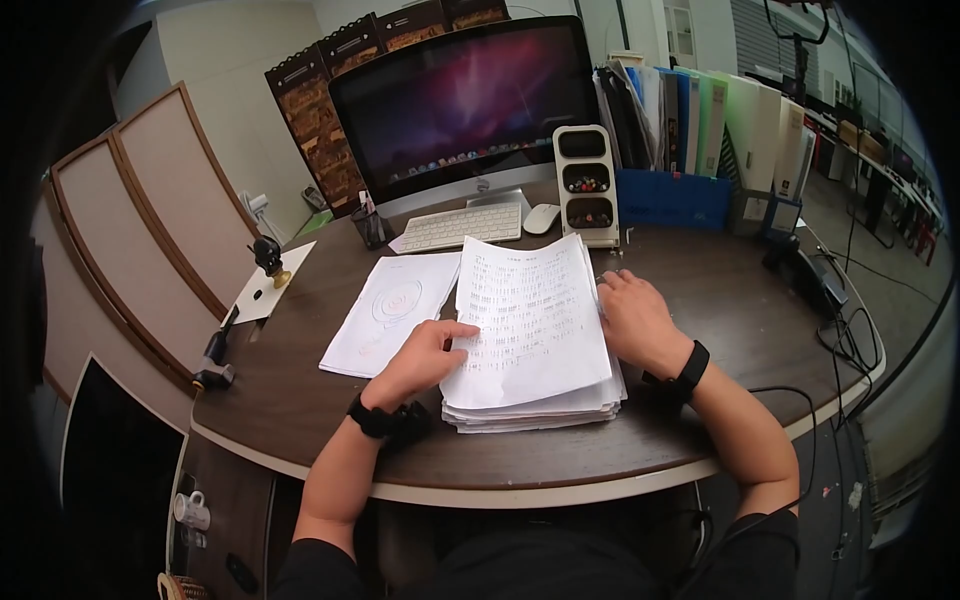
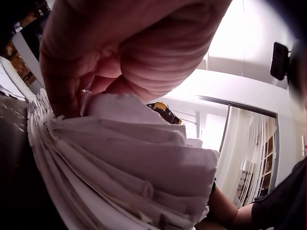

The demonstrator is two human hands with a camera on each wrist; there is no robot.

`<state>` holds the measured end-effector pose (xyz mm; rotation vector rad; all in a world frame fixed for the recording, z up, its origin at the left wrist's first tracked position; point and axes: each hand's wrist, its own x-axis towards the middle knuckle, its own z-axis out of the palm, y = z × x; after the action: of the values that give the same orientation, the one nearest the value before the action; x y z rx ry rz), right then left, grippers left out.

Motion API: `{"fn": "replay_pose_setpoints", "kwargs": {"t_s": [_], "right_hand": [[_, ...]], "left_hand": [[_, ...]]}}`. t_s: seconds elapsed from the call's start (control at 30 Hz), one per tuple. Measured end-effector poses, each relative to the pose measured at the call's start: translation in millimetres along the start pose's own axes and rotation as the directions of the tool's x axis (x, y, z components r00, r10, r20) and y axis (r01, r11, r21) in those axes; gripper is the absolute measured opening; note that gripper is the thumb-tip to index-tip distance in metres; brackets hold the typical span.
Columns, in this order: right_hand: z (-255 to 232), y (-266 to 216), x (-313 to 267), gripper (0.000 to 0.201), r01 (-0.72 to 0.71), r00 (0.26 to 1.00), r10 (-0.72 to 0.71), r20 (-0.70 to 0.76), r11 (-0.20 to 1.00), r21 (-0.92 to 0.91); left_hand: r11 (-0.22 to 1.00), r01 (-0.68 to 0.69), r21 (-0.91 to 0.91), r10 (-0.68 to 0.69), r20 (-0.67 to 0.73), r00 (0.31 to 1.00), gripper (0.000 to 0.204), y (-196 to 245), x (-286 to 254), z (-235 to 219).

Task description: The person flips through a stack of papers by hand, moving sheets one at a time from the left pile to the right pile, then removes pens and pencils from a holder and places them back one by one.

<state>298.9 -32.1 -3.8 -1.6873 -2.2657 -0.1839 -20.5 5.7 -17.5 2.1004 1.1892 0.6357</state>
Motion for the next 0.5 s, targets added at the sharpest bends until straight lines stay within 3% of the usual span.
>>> {"fn": "replay_pose_setpoints", "kwargs": {"t_s": [0.13,0.2,0.23,0.3,0.43,0.47,0.5], "right_hand": [[10.0,8.9,1.2,0.03,-0.046,0.995,0.04,-0.092,0.997,-0.069],[14.0,10.1,2.1,0.034,0.131,0.964,-0.116,-0.238,0.99,0.047],[14.1,6.9,1.8,0.034,0.131,0.964,-0.116,-0.238,0.99,0.046],[13.1,-4.8,1.5,0.036,0.227,0.959,-0.194,-0.206,0.962,0.15],[6.3,-20.5,-4.1,0.056,0.371,0.929,-0.37,-0.024,0.926,0.077],[6.9,-22.1,-4.8,0.063,0.371,0.923,-0.377,0.081,0.925,0.082],[7.9,-22.4,-6.0,0.063,0.371,0.923,-0.377,0.081,0.925,0.081]], "left_hand": [[1.0,0.005,-0.001,-0.005,-0.02,1.0,0.042,5.3,-1.7,-0.7],[1.0,0.022,0.01,-0.022,-0.028,0.999,0.042,10.8,-2.1,-2.0],[1.0,0.018,0.009,-0.018,-0.028,0.999,0.042,11.1,-2.3,-1.8],[1.0,0.017,0.008,-0.016,-0.028,0.999,0.042,10.2,-2.0,-1.2],[1.0,0.01,0.004,-0.01,-0.021,1.0,0.042,7.2,-0.9,-0.9],[1.0,0.021,0.0,-0.021,-0.016,1.0,0.042,7.5,-0.7,-1.0],[1.0,0.02,0.0,-0.02,-0.016,1.0,0.042,7.4,-0.6,-1.1]]}}
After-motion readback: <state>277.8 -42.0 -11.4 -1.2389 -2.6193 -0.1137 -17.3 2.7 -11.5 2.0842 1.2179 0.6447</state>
